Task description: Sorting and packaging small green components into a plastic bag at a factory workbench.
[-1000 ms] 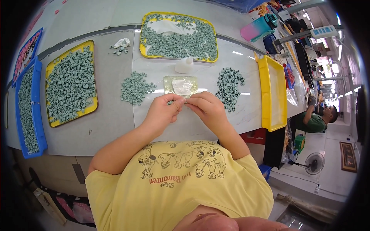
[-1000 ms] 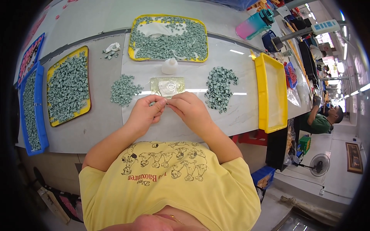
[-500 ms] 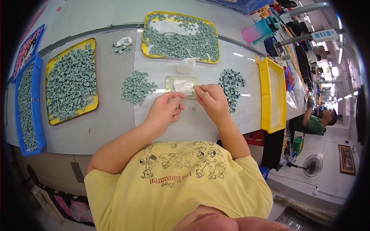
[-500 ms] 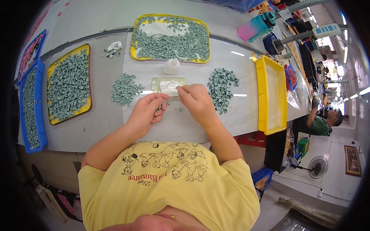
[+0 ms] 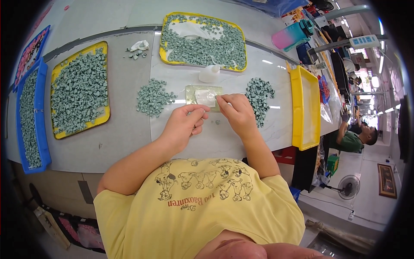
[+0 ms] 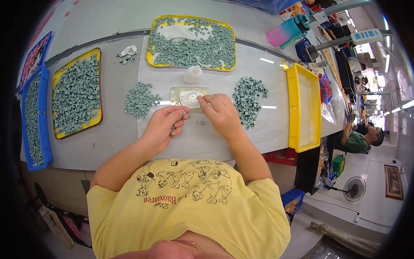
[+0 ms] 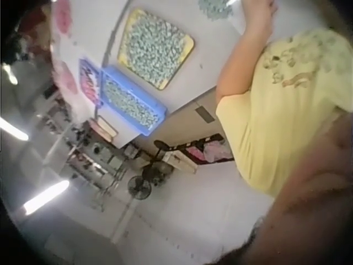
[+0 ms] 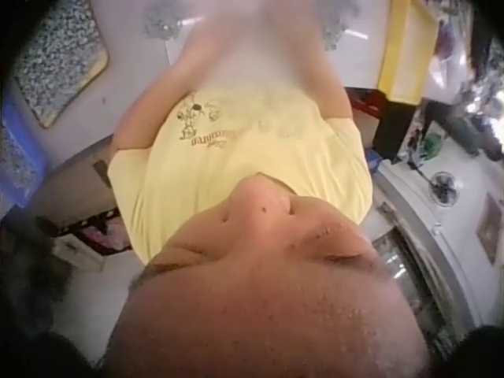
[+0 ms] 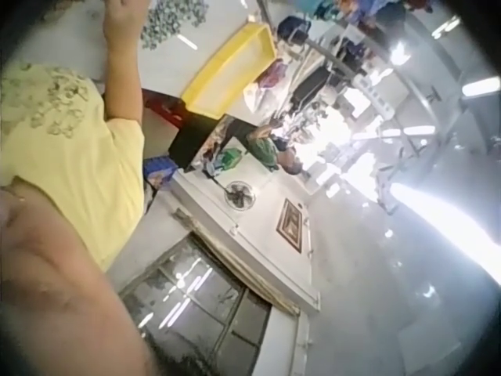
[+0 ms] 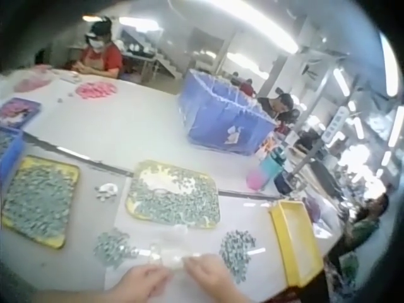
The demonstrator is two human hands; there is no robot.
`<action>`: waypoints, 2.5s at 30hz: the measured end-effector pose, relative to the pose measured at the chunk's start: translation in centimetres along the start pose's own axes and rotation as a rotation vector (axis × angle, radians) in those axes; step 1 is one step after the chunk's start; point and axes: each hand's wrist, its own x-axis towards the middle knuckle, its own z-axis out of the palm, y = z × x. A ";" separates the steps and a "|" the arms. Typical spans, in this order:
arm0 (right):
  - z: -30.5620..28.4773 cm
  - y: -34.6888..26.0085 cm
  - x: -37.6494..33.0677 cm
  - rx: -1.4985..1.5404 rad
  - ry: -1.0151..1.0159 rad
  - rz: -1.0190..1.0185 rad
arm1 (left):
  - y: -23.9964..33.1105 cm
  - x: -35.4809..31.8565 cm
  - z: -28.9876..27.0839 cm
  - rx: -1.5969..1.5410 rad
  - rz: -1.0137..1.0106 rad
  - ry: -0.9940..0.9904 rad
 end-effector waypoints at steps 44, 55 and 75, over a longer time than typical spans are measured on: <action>-1.4 -2.6 0.3 1.233 0.097 1.084 | 1.1 -0.5 0.8 -0.236 -0.114 -0.101; -1.7 -2.8 0.3 1.222 0.102 1.083 | 0.6 -0.4 0.7 -0.203 -0.091 -0.158; -1.8 -3.2 0.3 1.157 0.109 1.011 | -0.1 -0.1 0.3 -0.164 0.031 -0.190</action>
